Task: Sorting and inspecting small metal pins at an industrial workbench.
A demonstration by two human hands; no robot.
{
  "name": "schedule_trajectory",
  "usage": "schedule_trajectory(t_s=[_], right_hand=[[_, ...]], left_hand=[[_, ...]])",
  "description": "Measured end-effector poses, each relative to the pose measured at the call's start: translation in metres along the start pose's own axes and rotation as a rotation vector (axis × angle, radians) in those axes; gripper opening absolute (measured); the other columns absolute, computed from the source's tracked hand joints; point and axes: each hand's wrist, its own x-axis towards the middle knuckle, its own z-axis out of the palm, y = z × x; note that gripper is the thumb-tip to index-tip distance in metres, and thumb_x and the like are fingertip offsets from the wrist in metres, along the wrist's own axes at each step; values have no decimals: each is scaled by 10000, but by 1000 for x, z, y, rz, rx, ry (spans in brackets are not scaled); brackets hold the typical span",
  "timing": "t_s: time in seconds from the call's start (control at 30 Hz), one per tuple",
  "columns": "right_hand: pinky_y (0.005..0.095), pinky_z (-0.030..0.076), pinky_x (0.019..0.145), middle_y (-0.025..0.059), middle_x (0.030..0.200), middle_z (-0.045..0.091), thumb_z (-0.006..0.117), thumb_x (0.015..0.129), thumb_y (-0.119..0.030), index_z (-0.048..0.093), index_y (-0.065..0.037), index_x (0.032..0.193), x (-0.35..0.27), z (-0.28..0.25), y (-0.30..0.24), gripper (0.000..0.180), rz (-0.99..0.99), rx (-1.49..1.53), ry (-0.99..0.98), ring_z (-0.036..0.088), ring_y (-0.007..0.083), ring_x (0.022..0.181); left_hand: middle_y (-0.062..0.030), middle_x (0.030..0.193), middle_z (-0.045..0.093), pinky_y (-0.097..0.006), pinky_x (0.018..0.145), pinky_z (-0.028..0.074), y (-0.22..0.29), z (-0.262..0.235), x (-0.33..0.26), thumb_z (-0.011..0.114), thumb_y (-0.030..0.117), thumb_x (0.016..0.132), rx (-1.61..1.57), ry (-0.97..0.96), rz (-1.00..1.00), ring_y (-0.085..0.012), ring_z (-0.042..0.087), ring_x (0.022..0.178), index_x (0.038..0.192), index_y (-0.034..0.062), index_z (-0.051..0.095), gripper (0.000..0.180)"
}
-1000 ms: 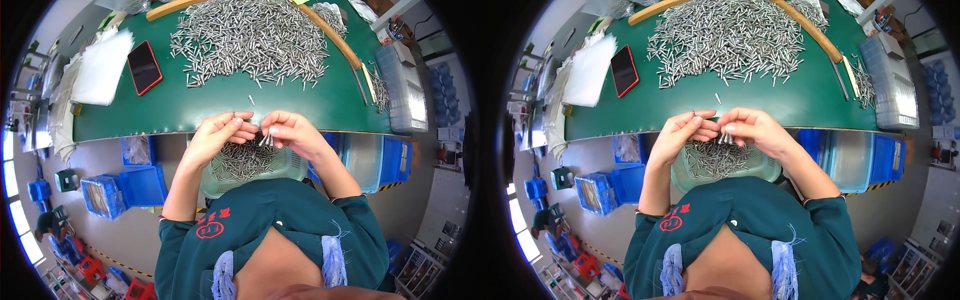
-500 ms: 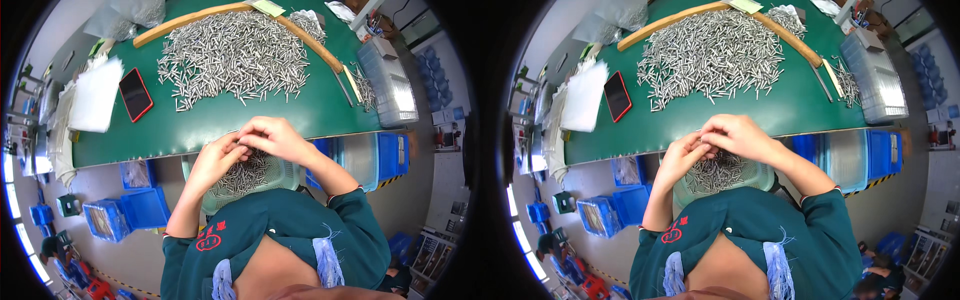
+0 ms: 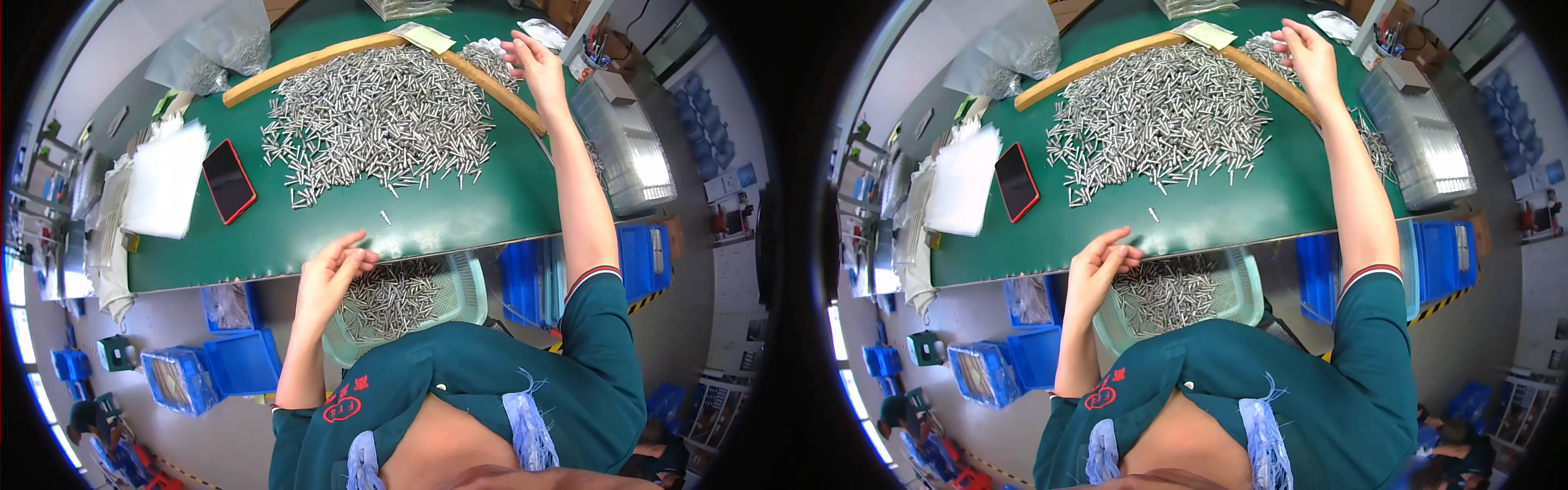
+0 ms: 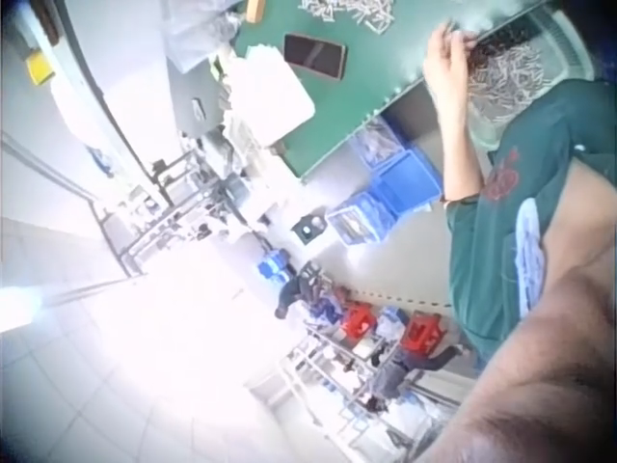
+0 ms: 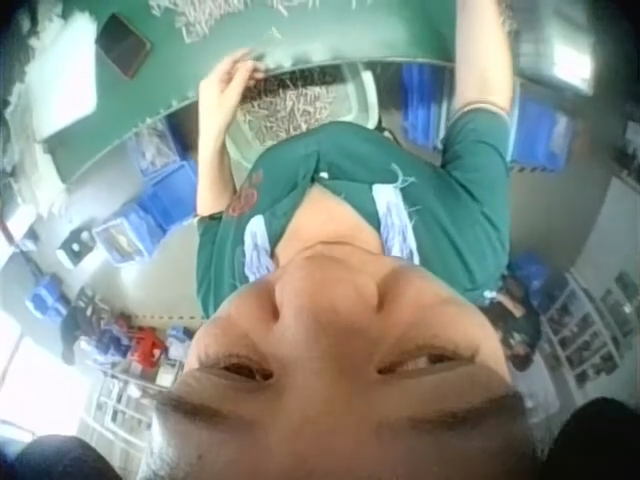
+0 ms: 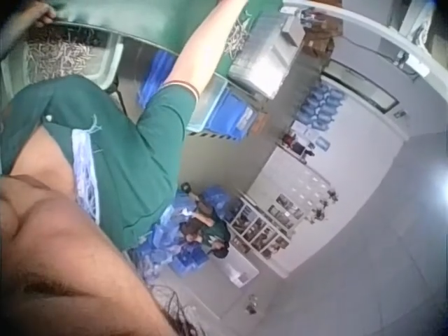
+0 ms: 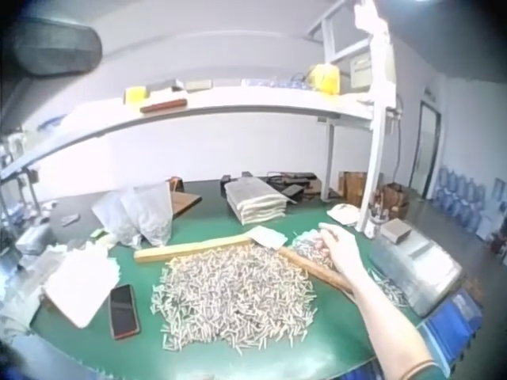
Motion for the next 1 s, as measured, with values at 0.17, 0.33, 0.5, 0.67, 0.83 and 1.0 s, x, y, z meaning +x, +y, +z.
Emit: schedule_trajectory(t_s=[0.17, 0.33, 0.5, 0.67, 0.83, 1.0], right_hand=[[217, 469, 694, 13, 1014, 678, 574, 948, -239, 645, -81, 1167, -77, 31, -44, 279, 53, -11, -436, 584, 51, 836], [384, 465, 932, 108, 1137, 631, 615, 877, -216, 642, -50, 1110, -173, 71, -33, 287, -446, -396, -774, 575, 296, 1091], [388, 444, 929, 44, 1196, 616, 647, 854, -151, 669, -89, 1070, -214, 66, -24, 226, -476, -487, -691, 554, 249, 1125], [354, 474, 826, 21, 1040, 634, 656, 841, -126, 696, -102, 998, -218, 56, -19, 164, -364, -506, -612, 585, 229, 957], [332, 500, 705, 8, 866, 613, 662, 841, -136, 684, -129, 927, -214, 67, -23, 88, -336, -582, -495, 604, 203, 830], [353, 503, 693, 16, 821, 596, 697, 808, -183, 653, -121, 859, -216, 73, -19, 92, -300, -538, -434, 608, 218, 815]], left_hand=[[-102, 935, 694, -326, 765, 521, 6, 9, 23, 621, 132, 895, 597, 175, 304, -229, 672, 857, 1134, 67, 640, 248], [-71, 1080, 627, -363, 872, 457, 6, 21, 60, 628, 114, 845, 976, 138, 537, -256, 582, 1033, 1091, 88, 642, 249], [-157, 1380, 462, -522, 1059, 326, 7, 0, 94, 636, 203, 865, 1301, 459, 493, -331, 410, 1308, 1293, 82, 529, 458], [-179, 1446, 390, -556, 1076, 289, -16, -5, 93, 624, 413, 866, 1271, 378, 363, -343, 351, 1350, 1400, 84, 411, 663], [-181, 1462, 362, -552, 1090, 268, -17, 13, 72, 626, 413, 864, 1273, 285, 428, -351, 309, 1373, 1414, 117, 415, 660], [-140, 1515, 298, -523, 1124, 221, -11, 18, 55, 595, 367, 899, 1225, 55, 488, -354, 273, 1395, 1451, 164, 368, 631]])
